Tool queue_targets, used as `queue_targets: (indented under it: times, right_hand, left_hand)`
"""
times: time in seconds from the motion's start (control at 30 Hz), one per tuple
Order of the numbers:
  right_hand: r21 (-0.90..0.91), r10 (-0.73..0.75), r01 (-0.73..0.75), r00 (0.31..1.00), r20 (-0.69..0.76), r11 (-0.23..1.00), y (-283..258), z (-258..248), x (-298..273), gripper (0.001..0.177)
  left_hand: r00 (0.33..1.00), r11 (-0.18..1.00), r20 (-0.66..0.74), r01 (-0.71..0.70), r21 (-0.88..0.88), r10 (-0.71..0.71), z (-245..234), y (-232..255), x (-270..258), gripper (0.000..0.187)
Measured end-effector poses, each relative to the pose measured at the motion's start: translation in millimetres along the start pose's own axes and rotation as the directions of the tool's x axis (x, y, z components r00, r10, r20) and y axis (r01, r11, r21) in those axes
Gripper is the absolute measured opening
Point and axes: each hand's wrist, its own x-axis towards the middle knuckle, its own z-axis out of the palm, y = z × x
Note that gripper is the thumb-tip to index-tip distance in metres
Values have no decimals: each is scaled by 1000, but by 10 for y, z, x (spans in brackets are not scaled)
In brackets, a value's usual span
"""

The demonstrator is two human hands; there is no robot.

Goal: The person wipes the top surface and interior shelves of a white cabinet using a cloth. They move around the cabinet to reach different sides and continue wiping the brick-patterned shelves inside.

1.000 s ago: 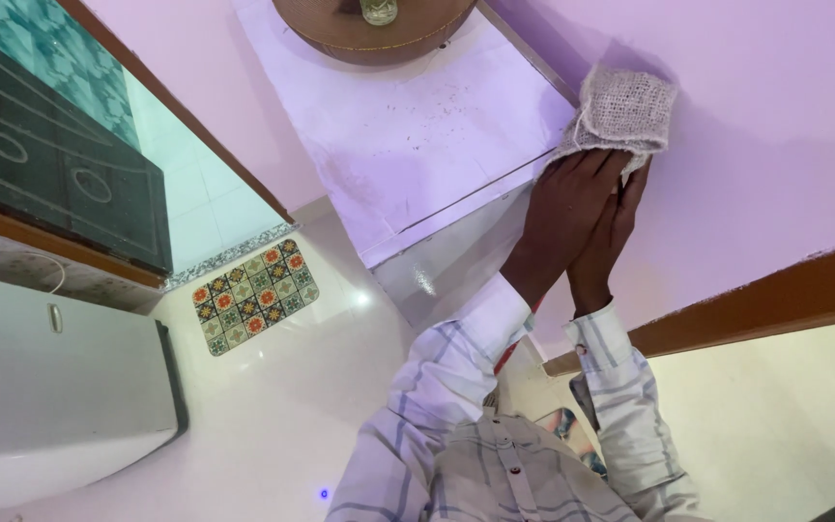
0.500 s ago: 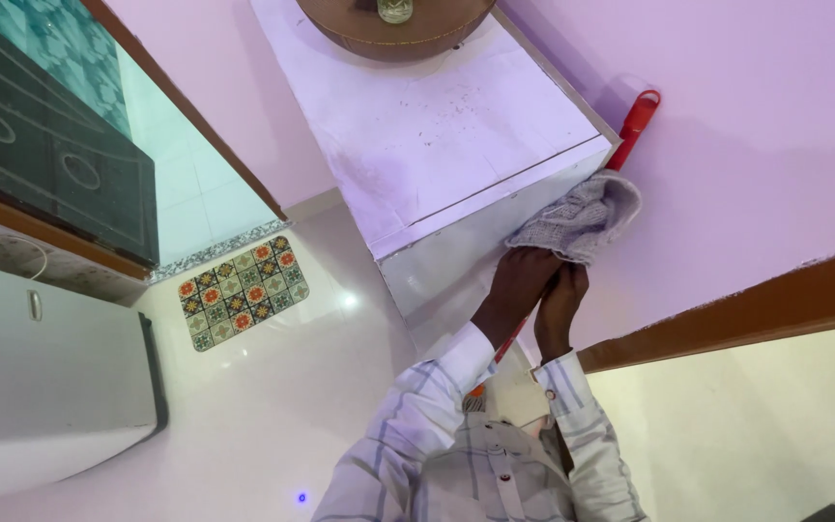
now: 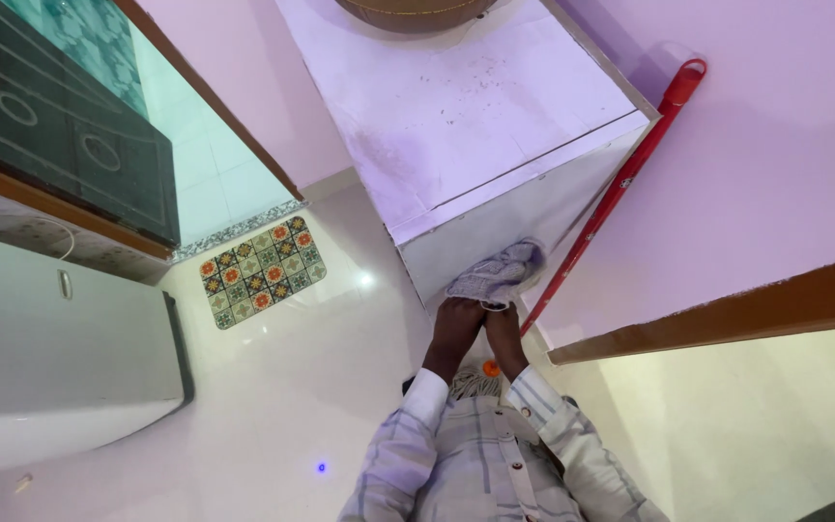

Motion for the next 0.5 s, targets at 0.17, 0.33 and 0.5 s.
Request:
queue_targets:
  times: [0.17, 0.33, 0.5]
  right_hand:
    - [49, 141, -156, 964, 227, 987, 10, 186, -133, 32]
    - [-124, 218, -187, 924, 315, 974, -14, 249, -226, 37]
    - [-342, -67, 177, 948, 311, 923, -48, 203, -293, 30]
  left_hand:
    - [995, 987, 48, 81, 136, -88, 99, -286, -449, 5]
    - [998, 988, 17, 62, 138, -65, 68, -457, -681, 7]
    - [994, 995, -75, 87, 48, -83, -183, -354, -643, 16]
